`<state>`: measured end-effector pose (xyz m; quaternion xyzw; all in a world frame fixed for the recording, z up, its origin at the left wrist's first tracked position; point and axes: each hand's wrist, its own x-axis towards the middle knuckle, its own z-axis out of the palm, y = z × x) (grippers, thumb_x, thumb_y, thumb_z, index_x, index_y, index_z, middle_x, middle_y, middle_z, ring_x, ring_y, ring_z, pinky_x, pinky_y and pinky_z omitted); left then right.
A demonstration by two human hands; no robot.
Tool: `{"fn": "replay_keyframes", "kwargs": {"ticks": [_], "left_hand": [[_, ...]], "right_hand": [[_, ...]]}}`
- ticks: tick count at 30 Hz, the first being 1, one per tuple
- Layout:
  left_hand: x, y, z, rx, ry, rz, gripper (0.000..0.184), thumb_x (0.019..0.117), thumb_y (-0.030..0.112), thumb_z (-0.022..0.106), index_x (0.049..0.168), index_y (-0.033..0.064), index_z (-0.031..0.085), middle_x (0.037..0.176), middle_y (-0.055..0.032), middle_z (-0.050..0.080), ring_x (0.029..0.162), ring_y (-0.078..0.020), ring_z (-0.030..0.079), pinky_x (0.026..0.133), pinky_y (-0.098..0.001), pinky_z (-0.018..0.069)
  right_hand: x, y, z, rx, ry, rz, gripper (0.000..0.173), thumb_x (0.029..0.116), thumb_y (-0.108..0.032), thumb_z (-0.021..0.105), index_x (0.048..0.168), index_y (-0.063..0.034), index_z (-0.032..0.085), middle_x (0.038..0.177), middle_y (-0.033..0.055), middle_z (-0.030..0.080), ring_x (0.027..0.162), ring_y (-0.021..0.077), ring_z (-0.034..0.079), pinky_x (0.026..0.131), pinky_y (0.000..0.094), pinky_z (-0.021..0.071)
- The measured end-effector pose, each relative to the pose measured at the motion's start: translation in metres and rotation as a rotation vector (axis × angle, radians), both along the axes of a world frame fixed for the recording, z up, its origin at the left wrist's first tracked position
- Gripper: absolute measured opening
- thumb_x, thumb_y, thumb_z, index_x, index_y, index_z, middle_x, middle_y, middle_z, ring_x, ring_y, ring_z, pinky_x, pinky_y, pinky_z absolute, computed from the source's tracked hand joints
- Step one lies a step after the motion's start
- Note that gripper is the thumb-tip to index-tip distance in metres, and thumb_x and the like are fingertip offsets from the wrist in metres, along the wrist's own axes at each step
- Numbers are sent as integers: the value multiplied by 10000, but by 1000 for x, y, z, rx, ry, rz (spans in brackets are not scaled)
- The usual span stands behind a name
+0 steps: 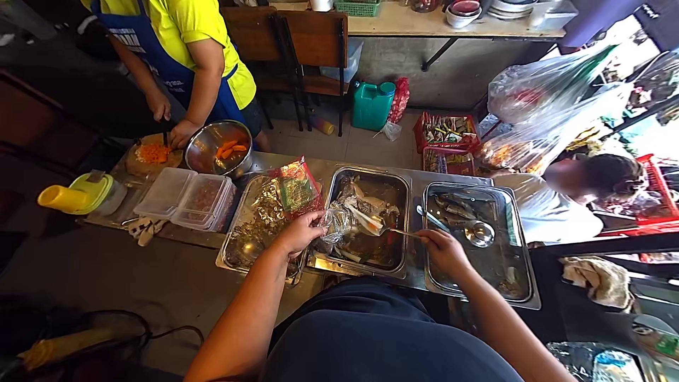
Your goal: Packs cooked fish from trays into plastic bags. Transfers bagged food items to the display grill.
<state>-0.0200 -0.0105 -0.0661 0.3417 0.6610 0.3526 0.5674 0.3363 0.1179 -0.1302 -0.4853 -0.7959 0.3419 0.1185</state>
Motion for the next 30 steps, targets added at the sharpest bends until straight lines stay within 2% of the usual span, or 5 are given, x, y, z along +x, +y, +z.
{"fn": "replay_keyframes", "kwargs": {"ticks": [4,10,15,24,30], "left_hand": [[2,9,-4,-17,-64,-1,534,985,-6,595,1497,20,447,1391,-163,561,1143,-156,619,979,-306,515],[11,22,-13,11,-71,-4,451,1026,61,556,1467,10,474,1266,-132,605,956,-116,629,858,-274,531],[20,21,-9,5,43,-31,464,1033,88,541,1488,24,473,1395,-176,556,1145,-179,618,970,-337,519],[29,15,11,2,409,-183,449,1080,171,476,1510,40,478,1426,-194,555,1307,-250,544,1117,-381,421],[30,15,7,8,348,-130,431,1090,165,454,1498,31,485,1427,-202,551,1275,-242,574,1093,-384,452]], "right_hand": [[27,33,39,-26,10,120,302,1052,-187,502,1210,-101,744,1204,168,691,1214,335,601,1082,544,429],[22,57,84,-99,-63,260,280,1063,-190,519,1218,-114,740,1244,144,671,1240,292,575,1082,500,428],[-8,59,88,-100,-123,351,284,1072,-180,509,1217,-116,745,1217,139,684,1230,289,585,1097,496,417],[-75,49,99,-19,-199,367,247,1063,-165,540,1169,-126,760,1163,114,707,1214,301,607,1103,529,421],[-122,23,121,72,-301,404,231,1040,-175,570,1150,-151,772,1146,105,713,1210,300,612,1109,521,427]]}}
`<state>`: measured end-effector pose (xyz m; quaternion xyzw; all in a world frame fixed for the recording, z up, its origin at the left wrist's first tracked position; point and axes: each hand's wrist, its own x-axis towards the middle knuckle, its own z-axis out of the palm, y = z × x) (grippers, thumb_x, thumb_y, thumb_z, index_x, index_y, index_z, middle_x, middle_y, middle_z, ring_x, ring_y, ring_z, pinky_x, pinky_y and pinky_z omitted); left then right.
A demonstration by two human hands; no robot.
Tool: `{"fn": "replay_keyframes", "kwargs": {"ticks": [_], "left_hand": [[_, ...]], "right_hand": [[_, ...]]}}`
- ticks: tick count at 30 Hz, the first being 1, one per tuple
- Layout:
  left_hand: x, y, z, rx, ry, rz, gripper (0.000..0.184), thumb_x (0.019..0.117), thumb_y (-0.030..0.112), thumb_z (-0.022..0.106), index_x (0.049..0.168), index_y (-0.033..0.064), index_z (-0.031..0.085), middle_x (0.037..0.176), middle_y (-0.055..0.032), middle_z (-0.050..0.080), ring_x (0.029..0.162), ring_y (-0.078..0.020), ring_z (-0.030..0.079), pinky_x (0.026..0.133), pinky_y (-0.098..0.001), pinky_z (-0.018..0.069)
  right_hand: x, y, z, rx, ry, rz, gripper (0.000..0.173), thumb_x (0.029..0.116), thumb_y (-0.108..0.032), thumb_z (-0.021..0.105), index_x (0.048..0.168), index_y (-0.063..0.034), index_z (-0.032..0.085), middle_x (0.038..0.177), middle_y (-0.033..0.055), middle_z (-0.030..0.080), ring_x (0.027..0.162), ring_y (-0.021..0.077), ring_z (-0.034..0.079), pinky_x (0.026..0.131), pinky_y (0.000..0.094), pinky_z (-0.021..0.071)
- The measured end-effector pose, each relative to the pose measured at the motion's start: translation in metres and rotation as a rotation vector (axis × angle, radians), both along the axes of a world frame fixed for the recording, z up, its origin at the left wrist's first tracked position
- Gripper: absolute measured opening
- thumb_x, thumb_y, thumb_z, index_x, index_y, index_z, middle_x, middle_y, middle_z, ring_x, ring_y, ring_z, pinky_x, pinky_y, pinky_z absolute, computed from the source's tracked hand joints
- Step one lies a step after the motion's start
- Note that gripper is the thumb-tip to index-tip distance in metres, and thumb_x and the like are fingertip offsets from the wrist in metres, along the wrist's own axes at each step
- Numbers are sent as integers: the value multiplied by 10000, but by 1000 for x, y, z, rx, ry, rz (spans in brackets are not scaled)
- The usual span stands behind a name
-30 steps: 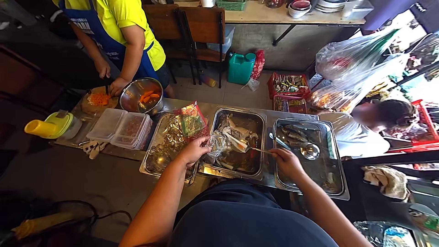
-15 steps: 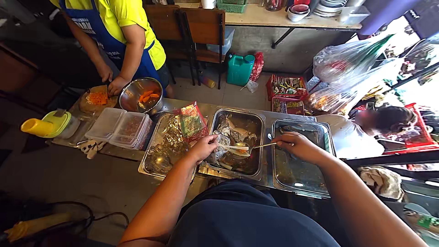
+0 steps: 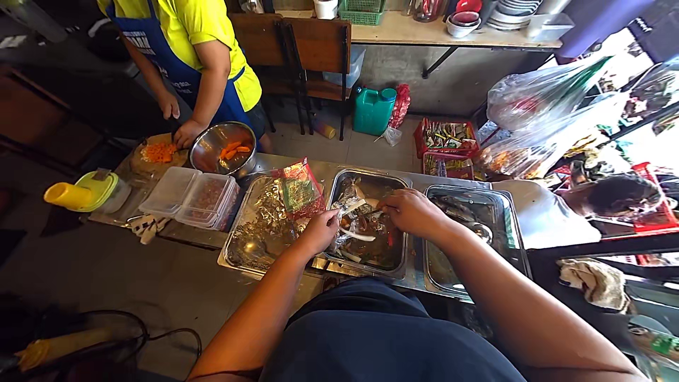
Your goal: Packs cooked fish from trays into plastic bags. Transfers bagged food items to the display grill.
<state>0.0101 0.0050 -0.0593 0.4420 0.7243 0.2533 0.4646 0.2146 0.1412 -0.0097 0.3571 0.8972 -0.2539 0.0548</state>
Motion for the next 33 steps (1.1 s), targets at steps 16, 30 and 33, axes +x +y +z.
{"fn": "replay_keyframes", "kwargs": {"ticks": [16,30,33], "left_hand": [[-14,1,-24,89,-583,526,269,1074,59,477,1320,-23,548,987,-98,608,789,-132,634,765,-284,568],[-21,0,-9,110,-580,555,273,1072,59,484,1330,-6,542,998,-89,595,780,-132,627,747,-283,562],[-29,-9,-6,123,-578,551,286,1072,71,492,1341,14,572,997,-87,626,789,-138,635,756,-293,563]], "right_hand": [[-76,-52,51,621,-207,534,115,890,14,640,938,-5,742,1074,153,673,1072,319,604,873,464,474],[49,-17,45,562,262,44,236,942,-60,608,1076,-134,788,943,117,681,987,365,629,928,596,468],[97,-10,2,390,138,-141,249,1012,-163,566,1116,-194,790,1017,119,716,1064,379,638,983,632,450]]}}
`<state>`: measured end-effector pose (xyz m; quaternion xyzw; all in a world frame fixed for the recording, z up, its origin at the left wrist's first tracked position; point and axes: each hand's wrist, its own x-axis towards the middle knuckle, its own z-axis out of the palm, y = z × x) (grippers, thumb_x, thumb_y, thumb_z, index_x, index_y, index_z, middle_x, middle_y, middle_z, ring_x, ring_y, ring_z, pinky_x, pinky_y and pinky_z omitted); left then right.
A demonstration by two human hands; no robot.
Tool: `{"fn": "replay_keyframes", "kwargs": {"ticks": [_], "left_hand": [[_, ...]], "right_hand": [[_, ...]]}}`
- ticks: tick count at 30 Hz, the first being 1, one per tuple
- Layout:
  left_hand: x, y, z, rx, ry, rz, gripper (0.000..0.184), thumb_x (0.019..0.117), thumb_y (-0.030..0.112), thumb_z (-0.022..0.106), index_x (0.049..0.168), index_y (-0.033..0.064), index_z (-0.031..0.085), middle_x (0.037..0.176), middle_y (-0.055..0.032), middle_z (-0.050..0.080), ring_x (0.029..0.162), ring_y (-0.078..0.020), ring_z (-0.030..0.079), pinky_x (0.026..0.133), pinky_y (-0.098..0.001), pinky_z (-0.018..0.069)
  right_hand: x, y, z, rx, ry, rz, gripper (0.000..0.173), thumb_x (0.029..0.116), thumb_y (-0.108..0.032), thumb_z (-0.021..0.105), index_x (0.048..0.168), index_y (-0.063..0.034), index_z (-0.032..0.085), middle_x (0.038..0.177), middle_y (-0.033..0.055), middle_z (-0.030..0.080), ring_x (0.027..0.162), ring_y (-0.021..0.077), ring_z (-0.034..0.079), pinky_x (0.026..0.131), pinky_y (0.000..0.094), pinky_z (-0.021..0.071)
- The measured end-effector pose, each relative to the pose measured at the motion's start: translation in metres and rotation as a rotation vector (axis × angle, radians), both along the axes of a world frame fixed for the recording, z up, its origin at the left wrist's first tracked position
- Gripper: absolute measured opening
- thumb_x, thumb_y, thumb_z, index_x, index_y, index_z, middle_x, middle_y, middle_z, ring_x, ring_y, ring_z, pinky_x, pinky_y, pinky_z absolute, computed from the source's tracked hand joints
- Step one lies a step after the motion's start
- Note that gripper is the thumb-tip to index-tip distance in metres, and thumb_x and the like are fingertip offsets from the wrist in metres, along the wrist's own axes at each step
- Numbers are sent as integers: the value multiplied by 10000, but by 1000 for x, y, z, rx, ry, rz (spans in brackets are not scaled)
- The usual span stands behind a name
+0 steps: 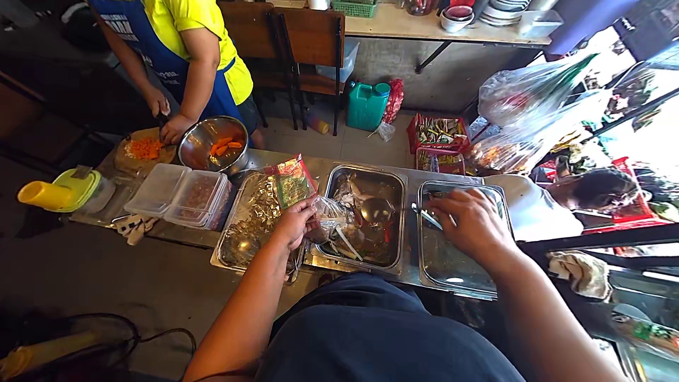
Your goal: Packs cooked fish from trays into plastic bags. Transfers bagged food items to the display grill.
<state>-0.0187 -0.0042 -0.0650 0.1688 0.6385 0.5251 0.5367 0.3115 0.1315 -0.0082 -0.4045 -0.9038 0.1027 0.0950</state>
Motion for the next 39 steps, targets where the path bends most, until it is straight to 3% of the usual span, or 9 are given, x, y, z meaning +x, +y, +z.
{"fn": "replay_keyframes", "kwargs": {"ticks": [5,10,14,22,26,31,39], "left_hand": [[-8,-9,7,9,17,-26,290,1075,63,475,1346,11,566,998,-89,637,792,-142,650,773,-306,576],[-10,-13,9,-4,19,-27,283,1080,58,455,1339,16,562,1001,-85,627,805,-141,645,785,-303,571],[-8,-11,7,-3,33,-30,279,1079,61,459,1333,21,568,990,-79,628,802,-138,646,792,-307,574],[-5,-16,9,-5,50,-30,297,1081,65,458,1359,28,559,1043,-96,639,823,-144,658,796,-305,577],[-2,-17,8,5,64,-45,284,1077,71,477,1341,23,570,1009,-91,642,810,-145,658,791,-314,581],[0,-18,9,12,58,-39,284,1074,61,480,1340,10,566,1029,-97,635,825,-146,656,795,-308,579],[5,-19,8,4,69,-61,292,1076,63,476,1352,-5,544,1033,-95,627,817,-134,649,785,-294,574]], "right_hand": [[37,-31,-77,-55,-120,-154,264,1015,-148,550,1113,-188,791,1034,132,725,1084,389,641,984,615,458],[43,-52,-105,37,-86,-185,348,951,2,557,1128,-189,789,996,126,713,1053,378,641,957,580,463],[37,-52,-129,-65,-58,-150,349,984,-61,533,1134,-247,788,1017,102,725,1078,360,644,961,571,470],[-5,-59,-148,-368,-39,-80,305,1041,-189,498,1196,-205,760,1089,110,719,1115,343,632,1003,559,458],[-9,-43,-147,-521,-61,-106,314,1063,-197,489,1241,-171,746,1201,124,714,1208,331,616,1106,528,414],[3,-27,-142,-656,56,-121,317,1073,-166,477,1258,-110,728,1263,143,696,1256,309,600,1137,489,393],[26,-4,-129,-543,97,-134,312,1063,-162,494,1255,-158,740,1246,139,697,1245,327,597,1125,532,389]]}}
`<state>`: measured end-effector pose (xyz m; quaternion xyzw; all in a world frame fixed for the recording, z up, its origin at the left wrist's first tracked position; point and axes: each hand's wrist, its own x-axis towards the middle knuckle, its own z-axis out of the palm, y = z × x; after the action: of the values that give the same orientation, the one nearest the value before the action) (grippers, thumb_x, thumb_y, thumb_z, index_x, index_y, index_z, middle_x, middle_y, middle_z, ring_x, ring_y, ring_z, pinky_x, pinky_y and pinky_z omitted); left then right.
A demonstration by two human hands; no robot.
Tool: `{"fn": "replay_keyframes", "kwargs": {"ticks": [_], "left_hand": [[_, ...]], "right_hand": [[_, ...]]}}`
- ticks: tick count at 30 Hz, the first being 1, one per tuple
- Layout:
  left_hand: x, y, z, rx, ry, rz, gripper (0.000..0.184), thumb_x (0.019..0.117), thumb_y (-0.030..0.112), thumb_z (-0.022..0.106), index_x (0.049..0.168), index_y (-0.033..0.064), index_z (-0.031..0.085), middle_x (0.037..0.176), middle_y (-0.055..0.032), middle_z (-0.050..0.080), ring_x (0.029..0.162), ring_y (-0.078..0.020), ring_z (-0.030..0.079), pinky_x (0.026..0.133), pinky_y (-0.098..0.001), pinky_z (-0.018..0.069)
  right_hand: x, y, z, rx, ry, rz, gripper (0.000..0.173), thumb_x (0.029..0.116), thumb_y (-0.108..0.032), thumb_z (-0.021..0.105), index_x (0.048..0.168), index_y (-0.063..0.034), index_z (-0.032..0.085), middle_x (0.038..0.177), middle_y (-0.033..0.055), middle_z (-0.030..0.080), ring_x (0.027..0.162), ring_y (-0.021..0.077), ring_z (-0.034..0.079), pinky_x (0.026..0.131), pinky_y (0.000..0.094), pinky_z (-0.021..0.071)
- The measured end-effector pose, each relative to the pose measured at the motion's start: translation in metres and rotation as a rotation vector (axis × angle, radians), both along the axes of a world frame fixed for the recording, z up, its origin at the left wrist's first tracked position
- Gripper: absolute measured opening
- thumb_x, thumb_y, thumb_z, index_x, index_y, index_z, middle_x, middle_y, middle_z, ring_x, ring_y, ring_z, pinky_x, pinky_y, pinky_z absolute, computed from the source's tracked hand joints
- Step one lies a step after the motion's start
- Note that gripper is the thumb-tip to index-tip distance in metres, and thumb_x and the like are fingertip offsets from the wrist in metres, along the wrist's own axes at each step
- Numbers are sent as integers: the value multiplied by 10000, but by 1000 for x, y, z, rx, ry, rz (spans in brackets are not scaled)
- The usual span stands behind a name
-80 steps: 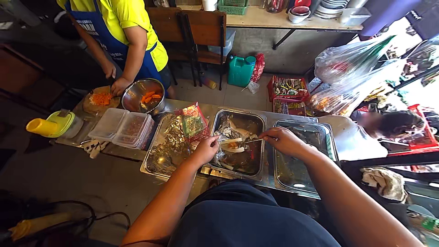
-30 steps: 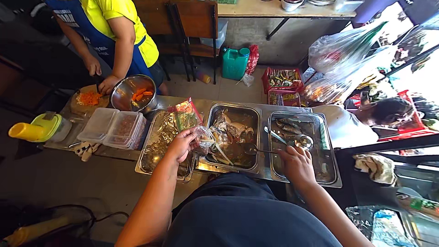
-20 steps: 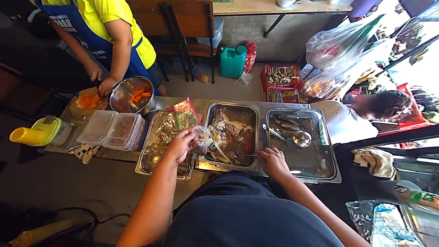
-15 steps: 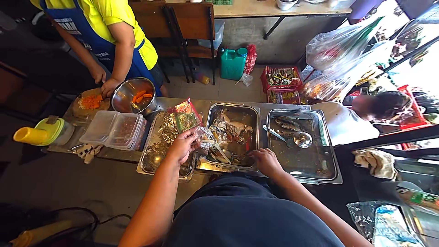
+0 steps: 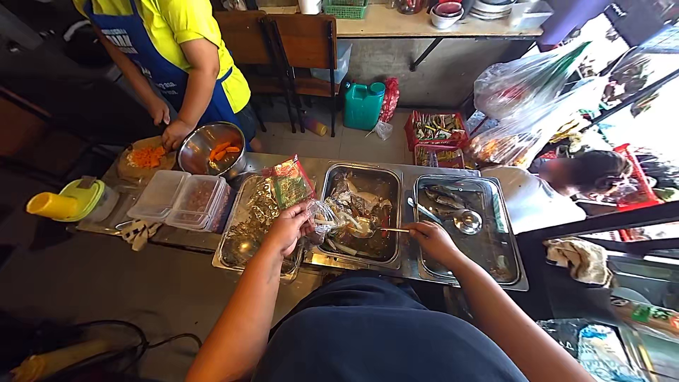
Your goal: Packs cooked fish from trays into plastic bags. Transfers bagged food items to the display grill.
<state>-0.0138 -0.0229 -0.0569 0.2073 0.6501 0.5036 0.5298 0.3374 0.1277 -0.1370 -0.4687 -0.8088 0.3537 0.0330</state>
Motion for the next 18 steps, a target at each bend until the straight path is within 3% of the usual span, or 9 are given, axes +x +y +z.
{"fn": "replay_keyframes", "kwargs": {"ticks": [5,9,12,18], "left_hand": [[2,1,-2,0,-4,12,292,1072,72,491,1350,3,550,1051,-102,634,822,-140,652,787,-299,574],[4,1,-3,-4,6,4,287,1071,71,495,1342,-2,553,1068,-105,635,830,-140,656,789,-295,575],[4,3,-3,-8,13,-3,285,1073,70,489,1341,-2,553,1074,-106,634,835,-140,655,790,-294,574],[4,3,-4,-4,11,6,279,1070,58,491,1333,-8,554,1093,-113,629,844,-145,660,787,-298,578]], "right_hand": [[16,1,31,207,-246,9,314,1039,-186,513,1216,-262,761,1186,82,718,1221,345,589,1090,598,367],[14,-15,50,406,-370,57,304,1013,-155,525,1169,-232,774,1111,107,724,1170,359,610,1084,588,377],[6,-27,49,374,-391,78,307,1003,-132,520,1161,-203,773,1105,121,712,1171,361,597,1083,581,373],[-23,-57,11,226,-267,54,311,1023,-157,512,1192,-215,766,1093,119,727,1149,353,626,1031,572,433]]}}
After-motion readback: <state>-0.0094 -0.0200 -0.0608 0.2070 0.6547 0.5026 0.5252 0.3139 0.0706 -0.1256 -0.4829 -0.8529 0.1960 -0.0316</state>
